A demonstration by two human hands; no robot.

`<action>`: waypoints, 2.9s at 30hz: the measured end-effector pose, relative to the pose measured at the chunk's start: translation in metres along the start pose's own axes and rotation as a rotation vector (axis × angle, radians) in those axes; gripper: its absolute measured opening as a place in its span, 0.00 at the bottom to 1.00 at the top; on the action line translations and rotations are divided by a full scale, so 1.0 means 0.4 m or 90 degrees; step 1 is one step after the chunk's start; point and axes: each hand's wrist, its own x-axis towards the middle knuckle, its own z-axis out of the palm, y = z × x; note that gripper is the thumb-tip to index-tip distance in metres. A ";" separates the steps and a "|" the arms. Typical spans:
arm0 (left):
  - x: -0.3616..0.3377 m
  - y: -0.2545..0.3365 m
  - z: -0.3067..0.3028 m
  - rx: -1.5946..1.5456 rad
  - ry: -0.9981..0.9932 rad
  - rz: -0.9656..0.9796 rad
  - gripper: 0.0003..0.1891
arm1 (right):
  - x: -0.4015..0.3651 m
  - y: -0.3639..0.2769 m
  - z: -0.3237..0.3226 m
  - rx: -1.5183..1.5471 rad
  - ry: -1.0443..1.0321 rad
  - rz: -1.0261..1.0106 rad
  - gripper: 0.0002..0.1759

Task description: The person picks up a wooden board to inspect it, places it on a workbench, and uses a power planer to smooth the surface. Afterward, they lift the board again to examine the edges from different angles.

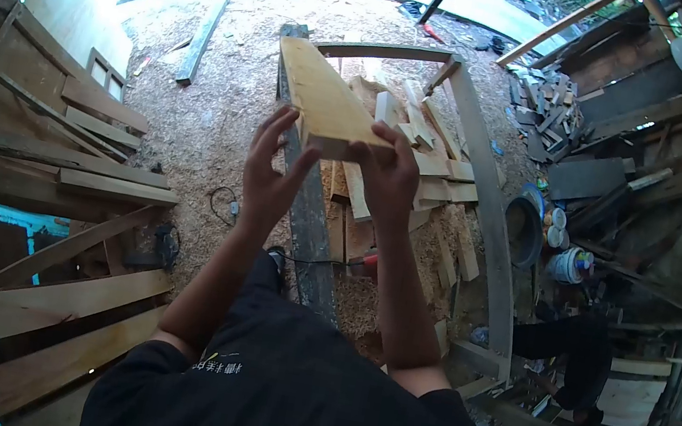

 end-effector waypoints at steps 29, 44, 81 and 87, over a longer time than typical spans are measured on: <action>0.536 0.013 -0.031 -0.281 0.033 0.051 0.31 | 0.405 -0.217 0.195 0.330 0.104 0.049 0.20; 0.530 0.009 -0.063 -0.083 -0.005 0.153 0.25 | 0.353 -0.214 0.184 0.299 0.158 0.082 0.16; 0.258 0.113 -0.162 0.043 -0.054 0.087 0.26 | 0.127 -0.222 0.166 0.241 0.114 0.044 0.22; 0.254 0.097 -0.205 0.002 -0.050 0.060 0.20 | 0.122 -0.249 0.178 0.160 0.052 0.092 0.23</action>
